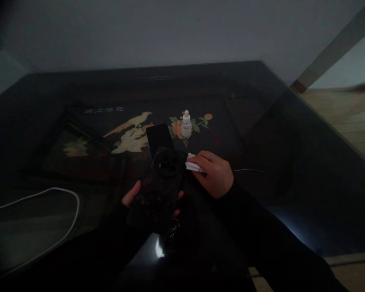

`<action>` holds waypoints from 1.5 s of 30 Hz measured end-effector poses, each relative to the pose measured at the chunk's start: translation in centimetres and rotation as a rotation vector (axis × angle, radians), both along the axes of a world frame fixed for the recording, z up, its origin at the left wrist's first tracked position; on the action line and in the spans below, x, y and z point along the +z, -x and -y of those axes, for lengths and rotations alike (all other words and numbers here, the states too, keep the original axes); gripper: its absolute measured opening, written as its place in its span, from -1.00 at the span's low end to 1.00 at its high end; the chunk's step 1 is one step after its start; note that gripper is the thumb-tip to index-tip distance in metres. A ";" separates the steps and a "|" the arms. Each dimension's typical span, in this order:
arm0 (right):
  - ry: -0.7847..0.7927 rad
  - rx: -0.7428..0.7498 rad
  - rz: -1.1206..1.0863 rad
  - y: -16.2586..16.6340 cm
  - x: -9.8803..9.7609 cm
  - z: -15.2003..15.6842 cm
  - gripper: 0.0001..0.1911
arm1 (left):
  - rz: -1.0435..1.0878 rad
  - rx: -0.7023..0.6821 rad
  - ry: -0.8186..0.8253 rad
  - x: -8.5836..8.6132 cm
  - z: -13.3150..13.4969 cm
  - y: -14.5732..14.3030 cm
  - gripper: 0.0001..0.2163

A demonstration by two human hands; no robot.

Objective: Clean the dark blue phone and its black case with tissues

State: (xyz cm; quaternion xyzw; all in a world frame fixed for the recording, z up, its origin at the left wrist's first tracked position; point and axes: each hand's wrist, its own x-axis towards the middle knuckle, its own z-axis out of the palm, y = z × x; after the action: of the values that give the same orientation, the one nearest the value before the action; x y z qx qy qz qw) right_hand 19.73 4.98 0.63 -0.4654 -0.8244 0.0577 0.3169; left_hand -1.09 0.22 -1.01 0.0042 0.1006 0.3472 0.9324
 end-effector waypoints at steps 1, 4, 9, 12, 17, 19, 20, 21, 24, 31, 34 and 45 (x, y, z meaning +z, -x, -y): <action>0.001 0.010 -0.008 0.1 0.0 0.1 -0.87 | -0.002 0.008 0.006 0.0 0.0 0.0 -0.50; -0.005 0.060 -0.015 0.4 0.2 0.4 -0.85 | 0.013 0.009 0.020 0.1 -0.1 0.1 -0.48; 0.013 -0.014 -0.025 0.2 0.1 0.1 -0.86 | 0.043 -0.022 -0.018 0.1 0.0 0.3 -0.50; -0.011 -0.057 -0.053 0.0 0.1 -0.2 -0.88 | 0.022 -0.110 -0.028 -0.4 0.4 0.2 -0.47; 0.000 -0.041 -0.085 0.1 0.3 -0.1 -0.87 | 0.071 -0.284 -0.124 -1.7 1.0 -0.4 -0.44; 0.006 -0.034 -0.093 0.1 0.3 0.0 -0.84 | 0.085 -0.282 -0.139 -1.8 1.0 -0.4 -0.44; 0.004 -0.034 -0.096 0.1 0.3 0.0 -0.84 | 0.073 -0.296 -0.127 -1.6 1.0 -0.4 -0.43; 0.001 -0.034 -0.096 0.0 0.3 0.0 -0.84 | 0.055 -0.313 -0.110 -1.4 0.9 -0.2 -0.42; 0.014 -0.028 -0.069 0.0 0.4 0.0 -0.86 | 0.011 -0.210 -0.054 -0.5 0.6 0.1 -0.43; 0.036 -0.024 -0.058 0.1 0.5 0.0 -0.87 | 0.025 -0.299 -0.038 -0.8 0.4 -0.1 -0.40; 0.033 -0.012 -0.066 0.1 0.6 0.1 -0.86 | 0.065 -0.426 -0.027 -1.7 0.6 -0.2 -0.36; -0.074 0.139 -0.027 0.7 0.4 0.6 -0.77 | 0.044 -0.464 -0.014 -1.4 0.8 -0.6 -0.36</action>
State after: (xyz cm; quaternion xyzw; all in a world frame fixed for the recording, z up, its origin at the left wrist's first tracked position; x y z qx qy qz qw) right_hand 19.00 4.37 1.02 -0.3940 -0.8521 0.0552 0.3401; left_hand -0.49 -0.53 -2.39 0.0261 0.0744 0.1242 0.9891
